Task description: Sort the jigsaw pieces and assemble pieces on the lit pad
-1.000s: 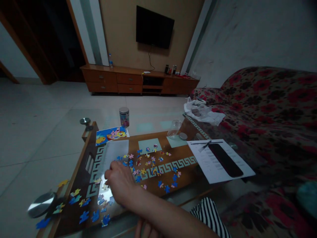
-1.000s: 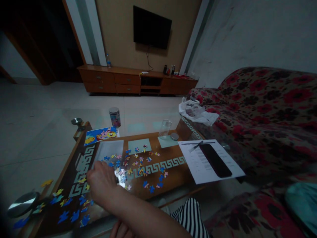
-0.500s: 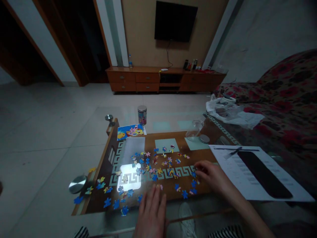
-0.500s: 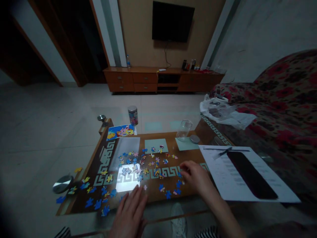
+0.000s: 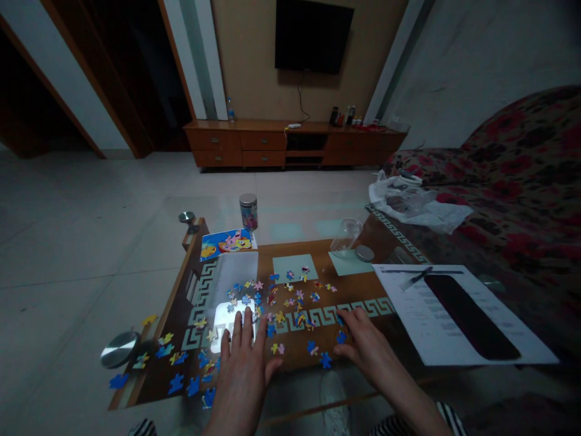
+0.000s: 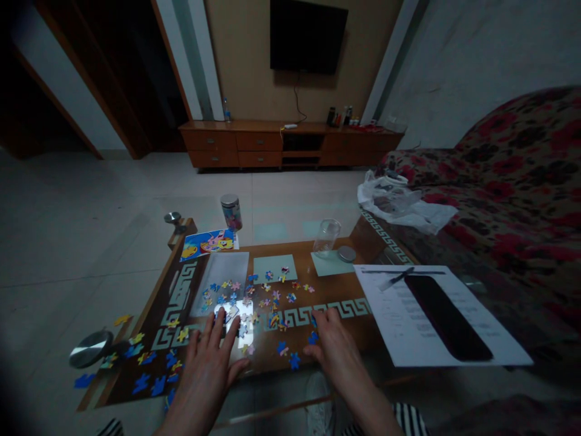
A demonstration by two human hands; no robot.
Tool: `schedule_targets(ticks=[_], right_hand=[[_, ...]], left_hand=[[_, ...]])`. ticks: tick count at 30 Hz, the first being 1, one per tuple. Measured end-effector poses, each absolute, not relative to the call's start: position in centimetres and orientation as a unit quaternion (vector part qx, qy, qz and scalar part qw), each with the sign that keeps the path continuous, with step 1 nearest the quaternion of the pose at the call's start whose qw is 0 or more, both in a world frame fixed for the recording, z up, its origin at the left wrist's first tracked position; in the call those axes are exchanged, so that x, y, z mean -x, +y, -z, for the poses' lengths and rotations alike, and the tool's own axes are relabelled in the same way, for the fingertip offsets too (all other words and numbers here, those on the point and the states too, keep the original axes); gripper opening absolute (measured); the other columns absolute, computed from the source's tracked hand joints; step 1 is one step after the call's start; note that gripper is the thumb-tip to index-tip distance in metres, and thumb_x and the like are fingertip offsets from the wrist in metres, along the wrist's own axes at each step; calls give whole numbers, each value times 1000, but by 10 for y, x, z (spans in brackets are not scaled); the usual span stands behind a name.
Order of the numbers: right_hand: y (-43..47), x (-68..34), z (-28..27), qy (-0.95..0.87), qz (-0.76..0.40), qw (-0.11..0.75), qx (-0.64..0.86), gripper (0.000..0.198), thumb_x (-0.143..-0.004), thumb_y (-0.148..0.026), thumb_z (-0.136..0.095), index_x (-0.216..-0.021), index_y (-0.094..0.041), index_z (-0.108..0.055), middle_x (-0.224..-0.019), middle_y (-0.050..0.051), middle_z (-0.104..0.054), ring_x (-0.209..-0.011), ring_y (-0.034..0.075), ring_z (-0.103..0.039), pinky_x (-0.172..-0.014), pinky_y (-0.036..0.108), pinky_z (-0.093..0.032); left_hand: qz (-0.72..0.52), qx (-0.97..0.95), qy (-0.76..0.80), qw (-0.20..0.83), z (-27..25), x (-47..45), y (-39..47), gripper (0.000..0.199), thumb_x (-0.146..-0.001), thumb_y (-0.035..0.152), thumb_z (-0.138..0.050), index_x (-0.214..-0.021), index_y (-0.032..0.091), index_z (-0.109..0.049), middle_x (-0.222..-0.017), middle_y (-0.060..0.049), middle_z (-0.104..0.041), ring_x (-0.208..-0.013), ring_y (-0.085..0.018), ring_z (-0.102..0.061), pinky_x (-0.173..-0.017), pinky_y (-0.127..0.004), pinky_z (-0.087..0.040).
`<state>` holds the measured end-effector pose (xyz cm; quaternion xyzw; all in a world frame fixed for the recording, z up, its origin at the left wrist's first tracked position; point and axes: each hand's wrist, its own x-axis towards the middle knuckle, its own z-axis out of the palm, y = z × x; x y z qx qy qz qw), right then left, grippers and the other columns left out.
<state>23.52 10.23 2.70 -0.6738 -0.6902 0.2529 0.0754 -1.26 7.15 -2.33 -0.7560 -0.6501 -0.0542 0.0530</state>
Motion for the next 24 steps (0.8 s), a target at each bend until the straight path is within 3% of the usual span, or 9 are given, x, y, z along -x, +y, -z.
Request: schedule_targets(ticks=[4,13,17,21,24], right_hand=[[116,-238,-23,-712,-254,116,644,54,-69,1,-68,-120,-13,-57,-107,11,-55,-102,23,-59,-91,32,-46],[136,-214,-24,-727,-216,172,629,44,-74,-1,-65,-116,-12,-60,-109,12,-56,-104,25,-58,-91,37,-48],[101,-206,-27,-752,-190,184,604,35,-77,1,-59,-106,-17,-64,-104,9,-58,-97,24,-60,-83,37,-51],[71,-203,-15,-775,-217,142,577,49,-66,7,-58,-103,-23,-65,-101,4,-62,-87,21,-64,-73,31,-54],[70,-203,-5,-779,-211,140,574,46,-66,7,-56,-99,-23,-66,-96,4,-63,-84,21,-65,-70,29,-54]], left_hand=[[69,781,-618,59,28,7,64,61,-75,22,-68,-133,15,-52,-145,-19,-45,-134,-37,-41,-102,-57,-40],[95,823,-552,92,43,-10,58,74,-73,23,-62,-143,14,-37,-151,-18,-34,-137,-35,-36,-101,-58,-42],[99,825,-546,107,52,-19,45,83,-63,33,-72,-139,15,-44,-150,-18,-37,-136,-39,-37,-100,-62,-42],[103,837,-526,109,68,-24,38,90,-56,45,-79,-135,13,-50,-145,-21,-42,-132,-44,-40,-97,-67,-41],[92,839,-526,103,66,-30,39,93,-56,49,-79,-135,10,-49,-147,-21,-39,-132,-43,-40,-97,-66,-42]])
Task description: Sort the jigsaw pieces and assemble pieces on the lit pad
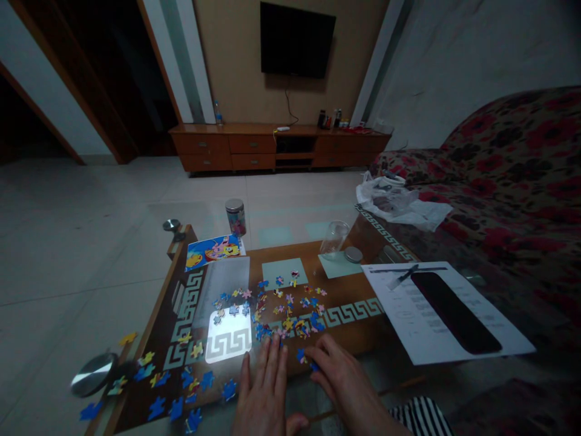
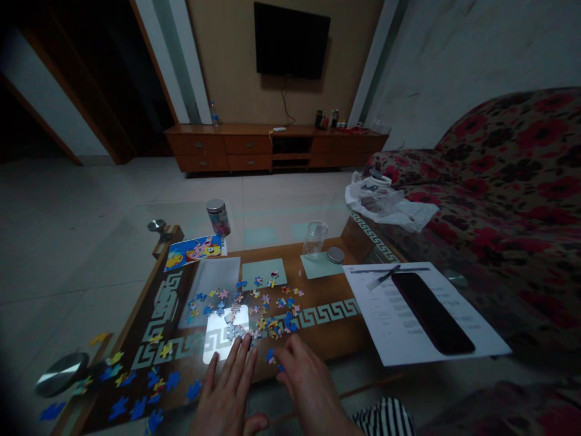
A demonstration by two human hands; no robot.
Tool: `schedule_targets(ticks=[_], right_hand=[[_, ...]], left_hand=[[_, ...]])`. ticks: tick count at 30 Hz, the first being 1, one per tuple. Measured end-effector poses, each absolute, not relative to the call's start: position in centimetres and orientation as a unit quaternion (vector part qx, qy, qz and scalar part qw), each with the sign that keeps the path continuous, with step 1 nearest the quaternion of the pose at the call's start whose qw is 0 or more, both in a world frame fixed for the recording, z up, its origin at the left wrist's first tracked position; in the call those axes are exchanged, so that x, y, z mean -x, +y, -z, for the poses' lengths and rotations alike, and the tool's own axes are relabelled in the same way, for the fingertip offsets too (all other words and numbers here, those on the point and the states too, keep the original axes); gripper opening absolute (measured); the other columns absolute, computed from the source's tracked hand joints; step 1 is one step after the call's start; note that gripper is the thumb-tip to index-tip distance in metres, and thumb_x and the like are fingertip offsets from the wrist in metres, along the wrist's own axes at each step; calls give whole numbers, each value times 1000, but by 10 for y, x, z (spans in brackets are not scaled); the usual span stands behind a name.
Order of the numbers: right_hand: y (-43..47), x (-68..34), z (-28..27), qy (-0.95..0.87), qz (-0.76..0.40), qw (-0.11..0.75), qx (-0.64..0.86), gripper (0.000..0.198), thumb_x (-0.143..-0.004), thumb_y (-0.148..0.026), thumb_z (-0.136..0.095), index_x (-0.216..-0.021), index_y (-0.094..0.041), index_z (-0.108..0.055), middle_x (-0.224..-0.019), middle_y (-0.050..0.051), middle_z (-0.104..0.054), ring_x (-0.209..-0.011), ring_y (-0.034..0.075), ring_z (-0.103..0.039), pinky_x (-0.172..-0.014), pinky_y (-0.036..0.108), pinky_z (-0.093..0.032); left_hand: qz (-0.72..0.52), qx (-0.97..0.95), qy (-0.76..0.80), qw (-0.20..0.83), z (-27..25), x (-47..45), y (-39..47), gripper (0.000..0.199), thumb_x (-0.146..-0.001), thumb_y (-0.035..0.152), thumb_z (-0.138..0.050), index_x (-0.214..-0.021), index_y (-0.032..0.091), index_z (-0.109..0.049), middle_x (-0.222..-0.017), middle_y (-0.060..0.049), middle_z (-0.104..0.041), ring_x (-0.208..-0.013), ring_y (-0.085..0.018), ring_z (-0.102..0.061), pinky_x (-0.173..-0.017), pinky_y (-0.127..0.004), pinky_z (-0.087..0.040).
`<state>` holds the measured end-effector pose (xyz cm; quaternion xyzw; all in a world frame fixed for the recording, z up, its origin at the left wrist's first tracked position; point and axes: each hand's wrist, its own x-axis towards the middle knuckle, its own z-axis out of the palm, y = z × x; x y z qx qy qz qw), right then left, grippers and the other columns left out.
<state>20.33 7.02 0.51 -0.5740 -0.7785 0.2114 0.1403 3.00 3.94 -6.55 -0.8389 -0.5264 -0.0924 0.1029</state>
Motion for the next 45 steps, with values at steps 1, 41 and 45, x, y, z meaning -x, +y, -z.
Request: schedule_targets(ticks=[1,41,45], right_hand=[[74,-204,-4,-778,-212,148,573,43,-67,6,-56,-98,-22,-67,-95,5,-63,-84,21,-65,-71,29,-54],[197,-138,4,-857,-84,140,489,35,-90,-18,-56,-125,-13,-61,-136,16,-55,-128,30,-48,-107,51,-39],[204,-145,5,-837,-54,137,528,34,-89,-20,-59,-120,-8,-63,-132,20,-57,-125,31,-51,-106,48,-40]], left_hand=[[91,840,-525,103,61,-32,41,92,-59,50,-78,-135,9,-49,-147,-21,-39,-131,-42,-42,-96,-65,-44],[37,708,-704,24,15,37,111,67,-77,43,-69,-126,-1,-56,-136,-30,-49,-128,-41,-46,-101,-54,-44],[43,758,-650,-17,15,27,108,60,-80,35,-67,-131,6,-53,-142,-22,-47,-133,-35,-43,-105,-53,-41]])
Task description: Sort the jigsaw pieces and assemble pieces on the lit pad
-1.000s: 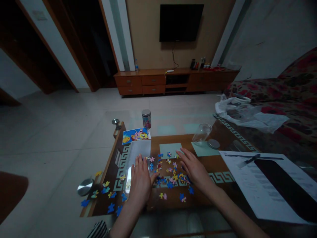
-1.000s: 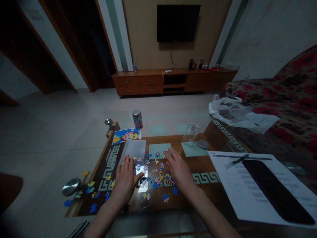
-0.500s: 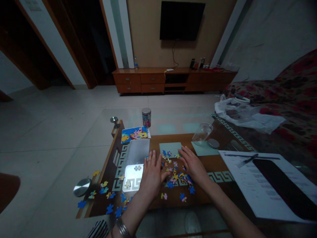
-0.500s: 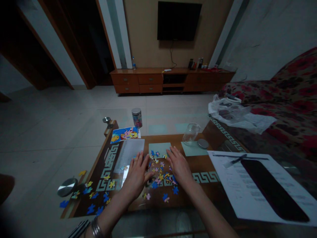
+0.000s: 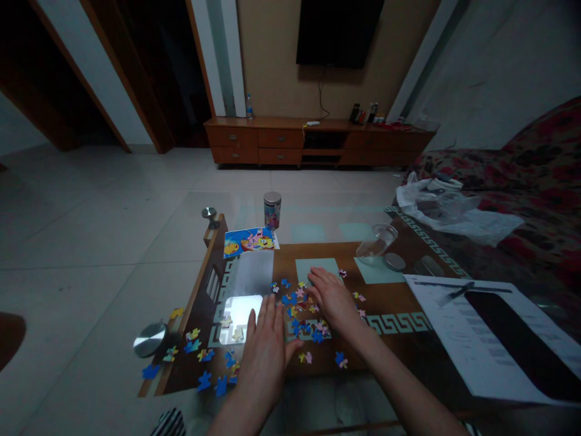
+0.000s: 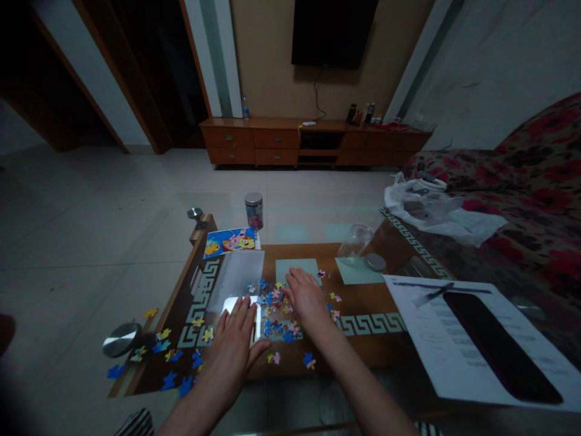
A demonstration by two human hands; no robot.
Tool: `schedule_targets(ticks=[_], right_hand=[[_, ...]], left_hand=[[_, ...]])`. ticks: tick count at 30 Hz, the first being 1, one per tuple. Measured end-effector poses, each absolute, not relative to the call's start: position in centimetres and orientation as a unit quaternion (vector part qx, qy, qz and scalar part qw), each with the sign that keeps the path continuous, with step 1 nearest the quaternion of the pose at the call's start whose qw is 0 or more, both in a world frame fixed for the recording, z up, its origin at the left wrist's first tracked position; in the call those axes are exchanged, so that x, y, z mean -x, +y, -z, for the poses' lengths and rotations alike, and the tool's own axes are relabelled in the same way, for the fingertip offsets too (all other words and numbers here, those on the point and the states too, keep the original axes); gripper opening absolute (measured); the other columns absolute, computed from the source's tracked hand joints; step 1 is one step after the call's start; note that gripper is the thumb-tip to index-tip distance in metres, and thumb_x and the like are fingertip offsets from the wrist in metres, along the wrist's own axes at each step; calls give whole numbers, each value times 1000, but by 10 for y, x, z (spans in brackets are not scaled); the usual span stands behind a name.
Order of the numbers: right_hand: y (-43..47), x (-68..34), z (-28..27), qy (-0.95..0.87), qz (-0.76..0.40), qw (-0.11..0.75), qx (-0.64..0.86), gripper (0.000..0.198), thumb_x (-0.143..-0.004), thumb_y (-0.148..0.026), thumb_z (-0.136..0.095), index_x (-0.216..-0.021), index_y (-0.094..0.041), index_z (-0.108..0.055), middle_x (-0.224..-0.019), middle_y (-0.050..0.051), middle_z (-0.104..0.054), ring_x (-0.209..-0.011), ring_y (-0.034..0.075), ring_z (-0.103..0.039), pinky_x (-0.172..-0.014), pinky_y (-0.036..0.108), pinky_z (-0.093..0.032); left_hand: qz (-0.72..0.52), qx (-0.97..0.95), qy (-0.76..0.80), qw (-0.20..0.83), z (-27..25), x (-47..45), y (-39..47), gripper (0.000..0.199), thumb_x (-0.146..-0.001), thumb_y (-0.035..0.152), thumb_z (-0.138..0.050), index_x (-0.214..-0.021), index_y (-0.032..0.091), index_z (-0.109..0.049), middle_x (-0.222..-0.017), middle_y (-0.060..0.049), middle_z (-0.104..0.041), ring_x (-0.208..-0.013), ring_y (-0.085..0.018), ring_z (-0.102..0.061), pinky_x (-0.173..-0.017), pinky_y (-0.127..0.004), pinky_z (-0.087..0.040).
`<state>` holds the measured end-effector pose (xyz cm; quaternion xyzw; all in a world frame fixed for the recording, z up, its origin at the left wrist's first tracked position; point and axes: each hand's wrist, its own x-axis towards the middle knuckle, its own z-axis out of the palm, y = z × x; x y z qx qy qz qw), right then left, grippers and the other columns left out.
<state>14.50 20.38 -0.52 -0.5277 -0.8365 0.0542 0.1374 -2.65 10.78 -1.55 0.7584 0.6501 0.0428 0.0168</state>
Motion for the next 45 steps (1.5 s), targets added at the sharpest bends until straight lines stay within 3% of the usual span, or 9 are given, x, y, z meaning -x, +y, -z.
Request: schedule_targets(ticks=[4,10,19,25,30,36,42,45], right_hand=[[191,-148,1,-825,-53,147,543,31,-88,-17,-59,-117,-8,-65,-131,21,-58,-124,32,-52,-105,47,-42],[152,-132,4,-854,-99,158,486,38,-87,-12,-55,-125,-16,-61,-137,14,-55,-128,29,-49,-105,49,-42],[159,-140,-3,-826,-89,176,528,25,-90,-16,-53,-108,-15,-70,-126,15,-63,-120,28,-56,-105,48,-42],[147,-124,-3,-866,-106,163,461,36,-88,-17,-58,-124,-21,-62,-132,7,-60,-128,29,-49,-106,52,-40],[149,-124,-6,-855,-104,138,489,28,-87,-21,-63,-114,-16,-68,-127,10,-63,-126,33,-50,-104,54,-42],[153,-140,-1,-818,-51,194,540,23,-89,-20,-59,-109,-14,-69,-122,14,-65,-118,32,-57,-102,52,-44],[155,-133,4,-835,-99,195,505,24,-91,-17,-52,-109,-16,-69,-127,13,-62,-121,28,-56,-102,46,-46],[156,-141,0,-825,-106,233,504,27,-93,-18,-48,-113,-16,-67,-121,13,-66,-117,26,-58,-101,46,-47]], left_hand=[[-71,-771,632,21,10,26,109,53,-83,36,-63,-131,13,-54,-146,-17,-43,-135,-32,-41,-106,-54,-40],[-84,-759,645,23,5,44,129,52,-89,35,-56,-135,13,-48,-148,-16,-40,-137,-31,-37,-106,-57,-37],[-96,-764,637,39,0,60,150,43,-93,31,-49,-134,16,-50,-145,-14,-46,-138,-29,-37,-107,-58,-36],[-97,-803,587,24,8,61,130,48,-87,43,-58,-133,34,-50,-151,-7,-40,-140,-31,-32,-105,-60,-36],[-80,-779,622,4,8,64,125,46,-87,44,-59,-130,30,-55,-150,-9,-40,-139,-33,-34,-104,-61,-35],[-62,-752,657,5,-3,70,138,51,-90,38,-53,-135,15,-49,-150,-16,-37,-139,-34,-33,-105,-63,-34],[-93,-803,584,76,1,71,149,42,-92,36,-52,-131,21,-52,-143,-9,-51,-138,-26,-36,-109,-57,-32],[-104,-827,546,84,5,72,147,41,-92,33,-52,-132,23,-51,-143,-9,-51,-139,-25,-36,-108,-57,-33]])
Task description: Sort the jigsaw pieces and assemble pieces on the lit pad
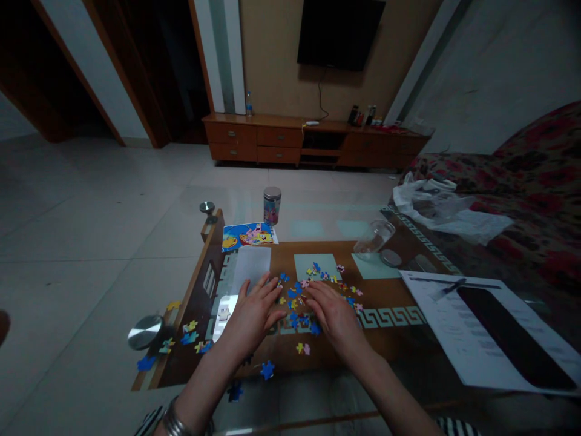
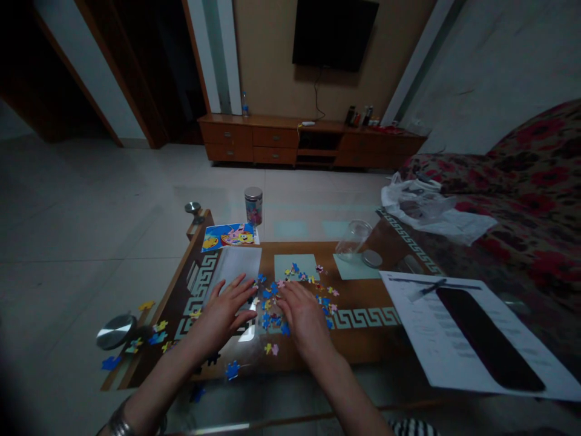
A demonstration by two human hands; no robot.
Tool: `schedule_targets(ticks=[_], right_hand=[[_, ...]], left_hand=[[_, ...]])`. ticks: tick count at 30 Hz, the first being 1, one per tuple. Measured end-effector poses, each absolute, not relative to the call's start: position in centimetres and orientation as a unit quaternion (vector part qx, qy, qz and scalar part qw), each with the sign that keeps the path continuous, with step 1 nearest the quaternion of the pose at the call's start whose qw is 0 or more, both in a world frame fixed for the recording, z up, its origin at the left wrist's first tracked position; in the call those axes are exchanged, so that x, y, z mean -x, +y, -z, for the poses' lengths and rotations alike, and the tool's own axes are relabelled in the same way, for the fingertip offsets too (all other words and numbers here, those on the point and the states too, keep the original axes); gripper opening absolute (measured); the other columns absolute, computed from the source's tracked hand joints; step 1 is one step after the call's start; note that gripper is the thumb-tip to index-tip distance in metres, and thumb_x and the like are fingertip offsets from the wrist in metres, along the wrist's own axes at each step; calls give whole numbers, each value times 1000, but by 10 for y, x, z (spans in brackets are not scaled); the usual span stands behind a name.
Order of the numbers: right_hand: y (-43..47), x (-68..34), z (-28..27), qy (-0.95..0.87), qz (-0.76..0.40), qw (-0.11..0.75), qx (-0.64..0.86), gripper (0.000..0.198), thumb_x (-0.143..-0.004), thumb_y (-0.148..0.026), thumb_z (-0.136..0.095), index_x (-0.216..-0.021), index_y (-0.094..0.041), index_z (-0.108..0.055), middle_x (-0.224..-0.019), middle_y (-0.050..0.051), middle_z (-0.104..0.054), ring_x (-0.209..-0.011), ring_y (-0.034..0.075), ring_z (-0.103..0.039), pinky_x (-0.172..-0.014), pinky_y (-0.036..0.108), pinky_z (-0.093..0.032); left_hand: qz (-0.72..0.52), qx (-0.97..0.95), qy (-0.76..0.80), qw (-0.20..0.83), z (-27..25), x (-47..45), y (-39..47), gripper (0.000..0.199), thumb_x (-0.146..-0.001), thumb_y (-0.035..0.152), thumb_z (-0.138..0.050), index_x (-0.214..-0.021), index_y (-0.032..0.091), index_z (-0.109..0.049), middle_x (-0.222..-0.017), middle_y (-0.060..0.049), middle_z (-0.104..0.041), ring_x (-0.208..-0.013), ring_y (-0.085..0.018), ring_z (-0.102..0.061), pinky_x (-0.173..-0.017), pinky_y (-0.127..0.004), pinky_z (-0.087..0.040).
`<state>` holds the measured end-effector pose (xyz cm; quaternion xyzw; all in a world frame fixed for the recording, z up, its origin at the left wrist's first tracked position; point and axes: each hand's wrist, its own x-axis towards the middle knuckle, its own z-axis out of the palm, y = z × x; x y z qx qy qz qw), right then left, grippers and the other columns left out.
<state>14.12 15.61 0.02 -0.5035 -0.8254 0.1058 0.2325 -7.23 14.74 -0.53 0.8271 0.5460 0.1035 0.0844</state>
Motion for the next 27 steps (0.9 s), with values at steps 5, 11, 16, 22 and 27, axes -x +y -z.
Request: schedule_targets(ticks=[5,11,16,22,27], right_hand=[[157,-172,-12,-796,-81,260,541,21,-92,-18,-49,-102,-17,-68,-106,11,-69,-100,26,-61,-90,45,-50],[154,-183,-15,-784,-84,208,579,15,-89,-14,-55,-91,-16,-70,-90,9,-65,-89,26,-55,-80,40,-49],[153,-177,-15,-781,-88,184,591,16,-88,-12,-56,-93,-15,-72,-87,9,-61,-87,25,-53,-79,38,-47],[154,-174,-16,-773,-85,183,602,16,-87,-11,-58,-93,-15,-72,-86,9,-61,-87,25,-53,-80,36,-46],[156,-176,-13,-770,-92,197,599,15,-87,-12,-58,-94,-16,-72,-87,8,-61,-88,25,-53,-80,36,-45]], left_hand=[[-95,-800,591,44,6,72,140,41,-86,25,-60,-127,21,-57,-145,-14,-47,-138,-32,-35,-105,-57,-35],[-89,-784,614,33,1,66,131,35,-85,22,-61,-120,19,-62,-143,-16,-48,-136,-35,-38,-104,-55,-38],[-94,-792,602,51,3,62,127,36,-84,23,-63,-120,23,-63,-145,-16,-46,-137,-36,-37,-103,-57,-37],[-125,-804,577,74,8,65,127,28,-87,25,-60,-113,32,-66,-145,-7,-48,-138,-33,-36,-104,-60,-34],[-113,-792,595,76,5,64,128,32,-85,23,-62,-115,32,-65,-145,-5,-48,-138,-33,-35,-104,-60,-33]])
